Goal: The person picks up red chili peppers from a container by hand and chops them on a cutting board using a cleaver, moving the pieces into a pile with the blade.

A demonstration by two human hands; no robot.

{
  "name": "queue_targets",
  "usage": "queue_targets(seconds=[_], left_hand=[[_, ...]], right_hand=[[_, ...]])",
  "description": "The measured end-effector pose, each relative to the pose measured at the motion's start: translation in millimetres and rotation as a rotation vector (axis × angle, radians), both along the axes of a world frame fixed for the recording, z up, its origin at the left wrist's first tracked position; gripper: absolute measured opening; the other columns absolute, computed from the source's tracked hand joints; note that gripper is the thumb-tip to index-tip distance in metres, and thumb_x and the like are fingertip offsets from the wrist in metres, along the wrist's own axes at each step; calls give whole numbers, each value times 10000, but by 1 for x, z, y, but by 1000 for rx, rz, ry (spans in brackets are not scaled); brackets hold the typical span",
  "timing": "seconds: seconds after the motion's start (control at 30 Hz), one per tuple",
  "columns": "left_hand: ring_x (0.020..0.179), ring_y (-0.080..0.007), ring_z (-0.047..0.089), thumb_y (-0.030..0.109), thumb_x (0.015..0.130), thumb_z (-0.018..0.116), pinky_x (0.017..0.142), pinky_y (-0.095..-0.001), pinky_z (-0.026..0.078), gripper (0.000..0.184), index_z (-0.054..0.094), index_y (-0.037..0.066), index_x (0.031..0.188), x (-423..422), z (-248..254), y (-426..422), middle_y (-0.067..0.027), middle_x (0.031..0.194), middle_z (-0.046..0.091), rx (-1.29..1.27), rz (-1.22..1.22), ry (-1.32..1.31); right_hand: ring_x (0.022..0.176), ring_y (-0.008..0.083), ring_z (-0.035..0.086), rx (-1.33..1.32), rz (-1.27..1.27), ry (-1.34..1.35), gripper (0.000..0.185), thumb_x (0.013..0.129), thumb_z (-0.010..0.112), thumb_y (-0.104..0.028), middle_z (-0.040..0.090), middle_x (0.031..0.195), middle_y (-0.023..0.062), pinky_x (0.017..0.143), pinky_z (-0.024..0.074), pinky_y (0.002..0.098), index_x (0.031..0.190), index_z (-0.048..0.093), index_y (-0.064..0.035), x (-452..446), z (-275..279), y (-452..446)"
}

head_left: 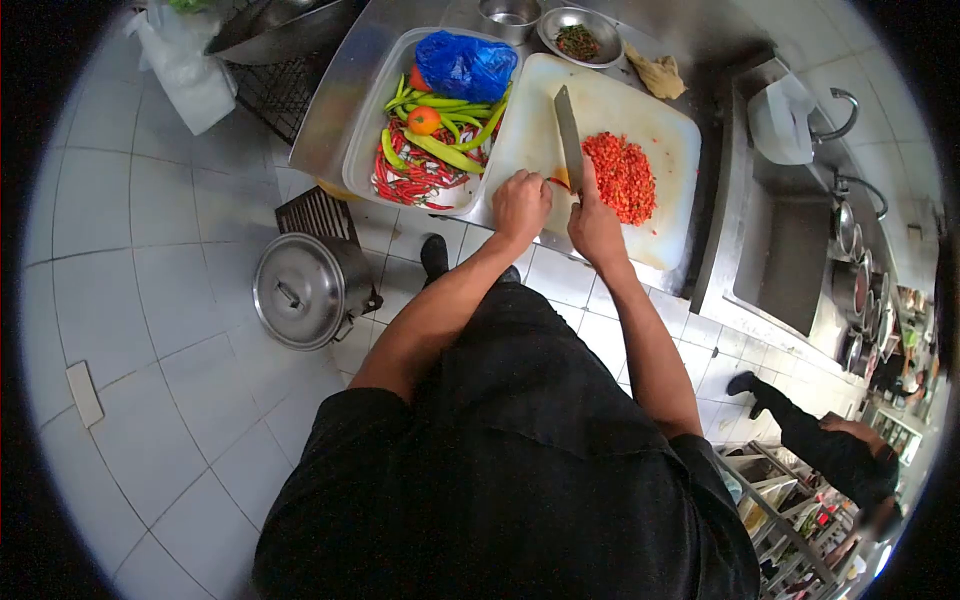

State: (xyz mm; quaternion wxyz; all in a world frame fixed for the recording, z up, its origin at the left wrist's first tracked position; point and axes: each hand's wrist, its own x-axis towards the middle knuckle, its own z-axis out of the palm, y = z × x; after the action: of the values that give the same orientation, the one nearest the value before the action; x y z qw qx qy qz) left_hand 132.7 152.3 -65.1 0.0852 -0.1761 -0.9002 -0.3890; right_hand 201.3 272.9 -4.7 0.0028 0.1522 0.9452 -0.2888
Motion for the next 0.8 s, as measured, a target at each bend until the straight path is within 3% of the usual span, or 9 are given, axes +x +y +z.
queue_targets(seconds=[0.2,0.4,0.43,0.53,0.67,0.8], left_hand=[[701,-367,660,142,814,673,645,-489,537,144,646,34,722,5,-11,3,-155,762,649,23,32,19],[686,-371,665,142,816,666,638,-494,538,128,650,38,744,5,-9,3,-154,755,656,33,46,16],[687,-372,666,142,818,664,640,-496,538,129,651,36,747,5,-10,2,-157,755,658,35,45,16],[694,-376,671,155,822,665,648,-500,538,146,649,30,749,0,-9,6,-170,769,665,-42,50,-43],[701,-378,674,161,825,658,652,-501,539,159,651,20,753,-1,-9,10,-181,774,667,-13,29,-16],[700,-379,672,160,826,650,657,-503,540,150,661,23,766,-3,-10,11,-173,776,670,-21,15,-22]], right_hand=[[751,499,661,0,1,-125,798,899,500,-32,661,857,347,716,518,561,1586,104,-115,-6,35,-2],[664,468,664,17,-23,73,813,885,520,-46,660,778,327,644,533,545,1592,126,-122,-1,-17,-2],[789,489,669,-59,-46,-40,776,921,510,-50,669,910,339,725,519,550,1591,125,-126,-5,-6,0],[797,489,668,-88,9,-35,775,931,513,-66,673,929,333,732,518,552,1594,122,-155,-11,9,12],[711,480,664,-48,29,19,824,894,513,-53,663,794,324,686,523,554,1596,91,-141,-8,15,6],[701,479,663,-2,-15,-15,855,864,504,-25,650,773,338,673,521,562,1599,87,-149,-7,-5,-3]])
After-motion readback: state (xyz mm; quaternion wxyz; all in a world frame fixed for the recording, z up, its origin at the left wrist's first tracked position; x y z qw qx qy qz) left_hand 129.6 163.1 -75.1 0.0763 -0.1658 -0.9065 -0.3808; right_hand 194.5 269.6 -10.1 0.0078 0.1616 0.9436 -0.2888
